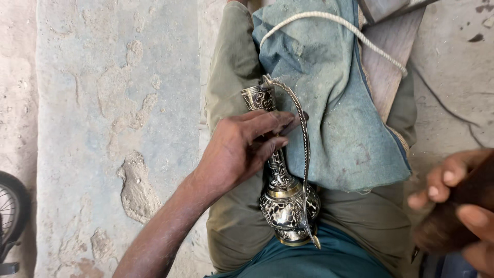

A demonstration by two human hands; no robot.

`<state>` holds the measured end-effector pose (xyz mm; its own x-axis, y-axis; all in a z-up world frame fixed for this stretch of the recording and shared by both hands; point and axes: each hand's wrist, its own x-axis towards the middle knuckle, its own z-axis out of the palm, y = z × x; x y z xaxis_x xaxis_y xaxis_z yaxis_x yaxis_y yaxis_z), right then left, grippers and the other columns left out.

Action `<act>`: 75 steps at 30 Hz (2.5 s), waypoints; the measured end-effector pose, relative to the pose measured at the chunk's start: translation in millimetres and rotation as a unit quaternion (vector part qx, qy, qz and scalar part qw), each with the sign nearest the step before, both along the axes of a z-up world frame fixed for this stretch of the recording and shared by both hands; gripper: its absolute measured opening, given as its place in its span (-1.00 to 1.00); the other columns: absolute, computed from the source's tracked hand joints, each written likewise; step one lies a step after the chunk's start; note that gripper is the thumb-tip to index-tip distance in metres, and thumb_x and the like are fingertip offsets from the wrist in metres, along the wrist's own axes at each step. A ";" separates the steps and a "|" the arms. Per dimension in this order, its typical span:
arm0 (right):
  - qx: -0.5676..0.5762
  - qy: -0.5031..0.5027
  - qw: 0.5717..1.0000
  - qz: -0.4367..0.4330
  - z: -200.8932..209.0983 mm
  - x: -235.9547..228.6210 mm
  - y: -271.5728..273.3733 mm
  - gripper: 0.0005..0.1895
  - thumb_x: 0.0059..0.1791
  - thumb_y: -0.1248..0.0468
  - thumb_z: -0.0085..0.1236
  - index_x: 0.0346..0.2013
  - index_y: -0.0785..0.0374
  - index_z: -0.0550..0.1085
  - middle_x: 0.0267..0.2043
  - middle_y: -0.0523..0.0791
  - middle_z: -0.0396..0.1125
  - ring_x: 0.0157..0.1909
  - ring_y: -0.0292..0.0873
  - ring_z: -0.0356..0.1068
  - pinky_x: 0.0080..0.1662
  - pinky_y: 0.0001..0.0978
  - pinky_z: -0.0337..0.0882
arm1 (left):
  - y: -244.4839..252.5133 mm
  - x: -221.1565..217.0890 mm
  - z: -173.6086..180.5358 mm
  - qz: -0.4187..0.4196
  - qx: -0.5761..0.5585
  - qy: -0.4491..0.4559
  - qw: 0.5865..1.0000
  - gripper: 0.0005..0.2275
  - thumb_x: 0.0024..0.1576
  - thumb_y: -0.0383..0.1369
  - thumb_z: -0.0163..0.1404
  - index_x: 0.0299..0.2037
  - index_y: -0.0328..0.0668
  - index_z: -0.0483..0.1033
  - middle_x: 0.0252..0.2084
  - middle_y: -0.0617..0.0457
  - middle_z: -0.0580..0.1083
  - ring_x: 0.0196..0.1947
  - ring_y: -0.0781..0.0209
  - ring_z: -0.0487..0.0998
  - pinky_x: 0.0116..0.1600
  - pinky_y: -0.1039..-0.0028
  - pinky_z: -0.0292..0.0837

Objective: The person holds a decorative metal vessel with a curved handle and repeatedly strikes it with a wooden mallet. The person rotates the vessel to work on different sections of the handle and neck while seated on the floor.

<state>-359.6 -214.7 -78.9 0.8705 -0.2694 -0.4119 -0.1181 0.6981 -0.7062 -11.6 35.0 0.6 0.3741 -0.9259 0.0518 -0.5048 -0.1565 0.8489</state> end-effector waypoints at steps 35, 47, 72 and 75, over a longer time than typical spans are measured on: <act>-0.641 0.289 0.673 0.231 47.2 89.1 1.9 -0.56 -0.11 0.48 0.25 0.07 0.31 0.45 -0.33 0.00 0.40 -0.43 -0.15 0.46 -0.38 -0.28 0.48 | -16.5 0.5 3.7 -0.012 0.015 -0.065 0.998 -0.65 0.20 -0.45 0.17 0.19 -0.20 0.47 -0.15 -0.08 0.58 -0.25 0.07 0.65 -0.16 0.30 0.59; -0.599 0.301 0.739 0.066 48.2 92.4 13.0 -0.67 -0.03 0.50 0.24 0.01 0.45 0.40 -0.31 0.07 0.43 -0.46 -0.10 0.45 -0.36 -0.33 0.48 | -2.4 -4.2 -8.8 0.008 0.006 -0.053 0.999 -0.68 0.22 -0.41 0.18 0.16 -0.18 0.45 -0.09 -0.05 0.58 -0.19 0.11 0.69 -0.12 0.38 0.63; -0.573 0.221 0.789 0.000 11.4 63.2 1.4 -0.52 -0.13 0.60 0.26 0.07 0.43 0.40 -0.28 -0.03 0.41 -0.24 -0.19 0.47 -0.17 -0.35 0.51 | -19.7 3.2 -1.3 0.031 0.028 -0.062 0.997 -0.66 0.18 -0.47 0.18 0.18 -0.10 0.57 -0.13 -0.01 0.59 -0.24 0.15 0.67 -0.13 0.37 0.60; -0.597 0.210 0.773 0.044 23.9 71.1 4.1 -0.62 -0.09 0.56 0.33 -0.04 0.39 0.40 -0.30 -0.02 0.39 -0.33 -0.18 0.46 -0.28 -0.35 0.51 | -22.6 -1.8 -1.4 0.056 0.041 -0.077 0.995 -0.74 0.17 -0.48 0.20 0.07 -0.15 0.57 -0.12 0.02 0.59 -0.20 0.19 0.68 -0.12 0.41 0.62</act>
